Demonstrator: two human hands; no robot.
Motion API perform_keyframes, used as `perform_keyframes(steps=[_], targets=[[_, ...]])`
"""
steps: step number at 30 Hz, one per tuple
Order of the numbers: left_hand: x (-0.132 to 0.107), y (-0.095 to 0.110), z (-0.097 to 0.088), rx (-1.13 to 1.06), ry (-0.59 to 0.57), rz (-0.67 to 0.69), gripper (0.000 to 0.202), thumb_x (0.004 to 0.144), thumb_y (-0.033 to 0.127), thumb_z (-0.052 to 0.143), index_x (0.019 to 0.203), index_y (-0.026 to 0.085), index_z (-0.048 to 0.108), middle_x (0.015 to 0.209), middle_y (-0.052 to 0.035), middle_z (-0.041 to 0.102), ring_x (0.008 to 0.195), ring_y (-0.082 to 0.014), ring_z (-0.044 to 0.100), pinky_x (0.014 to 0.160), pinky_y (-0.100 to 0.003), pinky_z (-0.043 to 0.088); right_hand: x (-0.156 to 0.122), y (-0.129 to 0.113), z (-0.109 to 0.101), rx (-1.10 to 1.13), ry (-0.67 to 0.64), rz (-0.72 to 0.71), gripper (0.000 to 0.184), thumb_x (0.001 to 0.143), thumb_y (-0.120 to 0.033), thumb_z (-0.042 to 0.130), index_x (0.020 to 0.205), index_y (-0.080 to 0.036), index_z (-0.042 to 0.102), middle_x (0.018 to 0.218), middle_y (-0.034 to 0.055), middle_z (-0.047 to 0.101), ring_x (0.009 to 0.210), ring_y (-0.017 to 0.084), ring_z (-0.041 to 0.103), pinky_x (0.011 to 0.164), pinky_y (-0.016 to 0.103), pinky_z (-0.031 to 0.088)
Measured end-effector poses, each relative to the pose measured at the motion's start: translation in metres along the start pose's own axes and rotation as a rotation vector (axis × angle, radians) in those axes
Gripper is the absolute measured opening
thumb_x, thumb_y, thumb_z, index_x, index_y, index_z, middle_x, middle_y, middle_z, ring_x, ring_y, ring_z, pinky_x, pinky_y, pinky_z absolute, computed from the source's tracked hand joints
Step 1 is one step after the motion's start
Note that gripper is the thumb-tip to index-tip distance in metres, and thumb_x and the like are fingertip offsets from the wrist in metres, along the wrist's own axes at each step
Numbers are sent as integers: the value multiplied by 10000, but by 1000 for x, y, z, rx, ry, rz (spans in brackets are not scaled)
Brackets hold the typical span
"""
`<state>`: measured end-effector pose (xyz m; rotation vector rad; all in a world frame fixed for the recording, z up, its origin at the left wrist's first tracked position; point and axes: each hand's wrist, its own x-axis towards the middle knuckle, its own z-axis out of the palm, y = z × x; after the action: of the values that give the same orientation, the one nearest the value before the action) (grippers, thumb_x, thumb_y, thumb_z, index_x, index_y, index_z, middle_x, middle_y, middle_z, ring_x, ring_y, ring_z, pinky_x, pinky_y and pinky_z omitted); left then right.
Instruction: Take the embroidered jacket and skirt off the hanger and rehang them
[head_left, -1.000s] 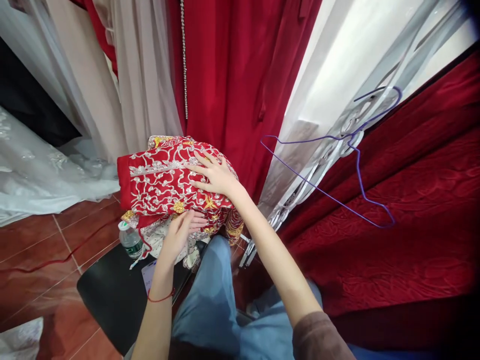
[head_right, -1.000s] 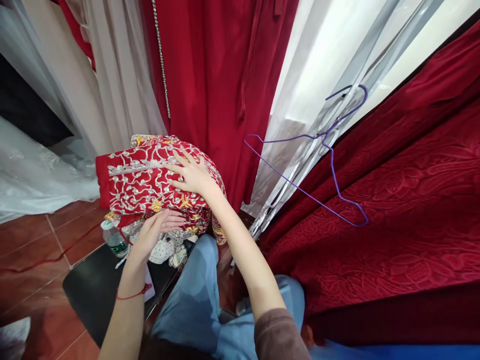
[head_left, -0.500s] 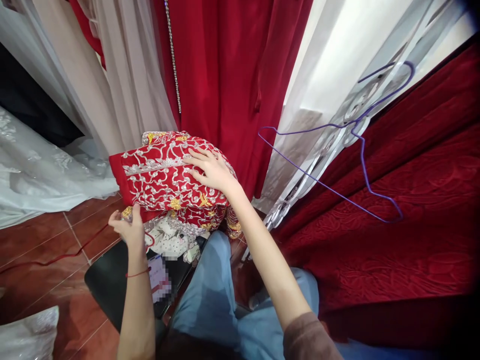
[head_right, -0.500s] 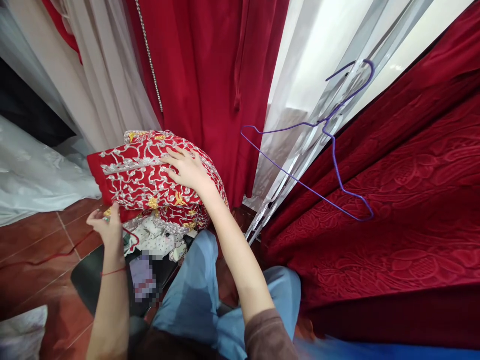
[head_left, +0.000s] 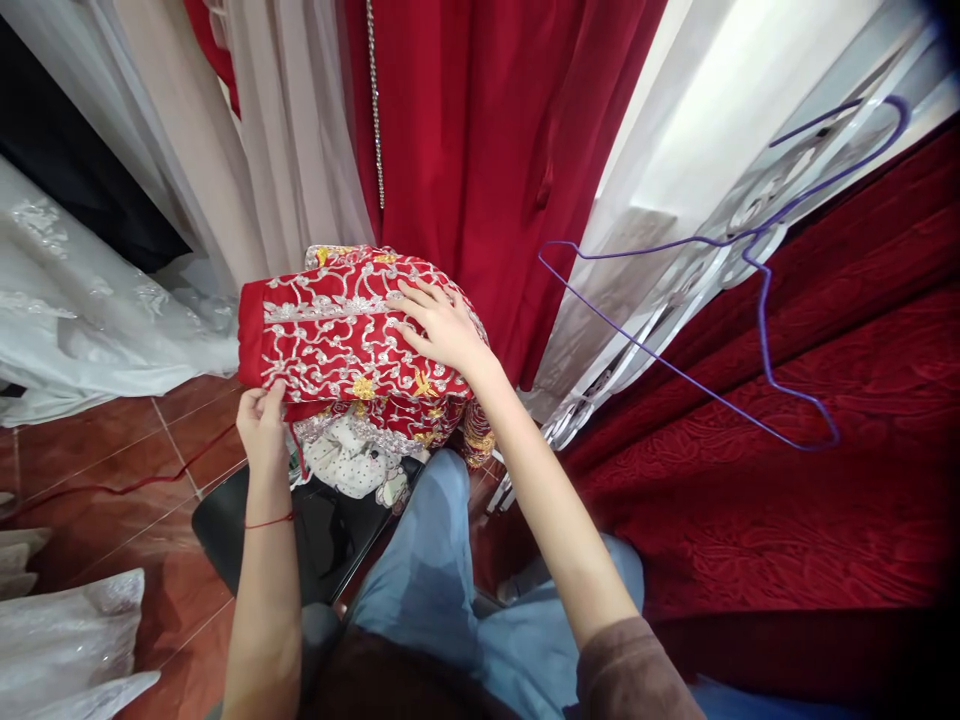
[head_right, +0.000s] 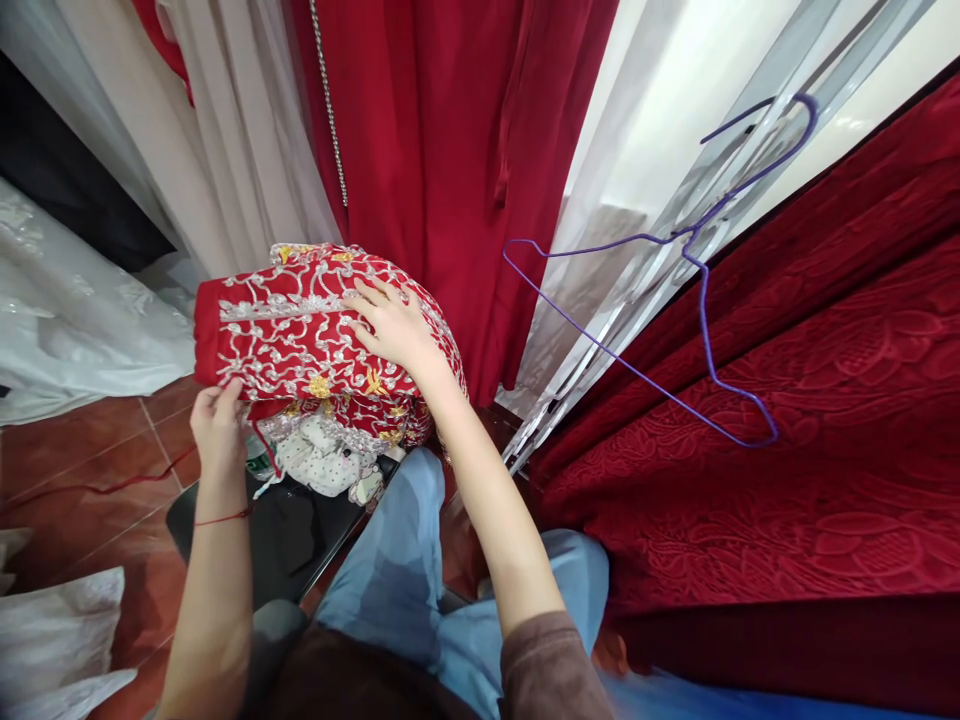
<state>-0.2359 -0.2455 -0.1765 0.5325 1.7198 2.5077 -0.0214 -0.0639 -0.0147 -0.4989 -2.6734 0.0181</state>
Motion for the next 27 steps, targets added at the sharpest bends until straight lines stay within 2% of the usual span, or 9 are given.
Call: perform_keyframes(steps=[3,7,10,13,17,19,22,25,27], targets=[[-15,-9,0,8,-23,29,437,700,399,820,846,193,463,604,111,438,503,-35,412,567,-168,383,0,1,1,-14,-1,-5,462,999,-324,413,1438,-248,537,1625,39,379,1505,284,297,1208,598,217],[-46,-22,-5,88,-94,54,395,782,442,752,957,199,495,690,50,620,489,-77,549,567,-220,474,0,2,2,-38,7,-2,464,1001,-328,414,1443,-250,531,1623,40,383,1502,290,304,1205,597,230],[-60,-25,-11,120,-93,39,371,758,438,770,899,183,541,704,17,659,531,-104,614,567,-228,505,-1,-3,4,-82,2,1,482,995,-353,438,1456,-235,515,1635,60,357,1510,304,290,1207,613,221],[-56,-21,-8,45,-146,-95,394,778,509,722,938,190,554,765,-4,690,551,-116,651,558,-223,512,-5,-17,12,-148,-12,17,673,904,-465,612,1516,-240,443,1667,107,266,1532,392,208,1195,713,122],[-31,-11,11,-22,-245,-357,471,752,619,691,912,192,571,733,-41,691,600,-183,700,550,-263,538,-11,-40,28,-185,-47,-11,1005,725,-513,800,1580,-272,330,1692,128,160,1544,471,68,1156,793,-30],[-17,-6,17,89,-355,-422,449,668,571,789,790,182,601,641,-53,667,580,-200,689,539,-271,534,-13,-49,35,-186,-56,-29,1080,692,-496,825,1596,-243,291,1692,144,148,1549,467,32,1156,792,-57],[-6,-5,7,232,-686,-497,409,589,525,857,673,187,643,644,-86,693,599,-201,673,557,-275,531,-14,-58,44,-199,-54,-24,1143,661,-450,848,1606,-182,261,1686,179,139,1552,458,-9,1169,775,-74],[-15,-20,-36,432,-1030,-558,394,565,549,853,674,208,690,669,-73,717,616,-200,655,568,-282,515,-13,-60,50,-217,-38,-18,1166,652,-412,851,1607,-138,243,1678,206,144,1553,453,-32,1171,769,-78],[-29,-39,-77,732,-1156,-604,433,526,581,850,593,207,643,560,-47,661,523,-181,600,530,-281,478,-12,-61,53,-222,-32,-17,1169,649,-406,851,1608,-134,238,1677,210,148,1551,456,-29,1164,777,-78]])
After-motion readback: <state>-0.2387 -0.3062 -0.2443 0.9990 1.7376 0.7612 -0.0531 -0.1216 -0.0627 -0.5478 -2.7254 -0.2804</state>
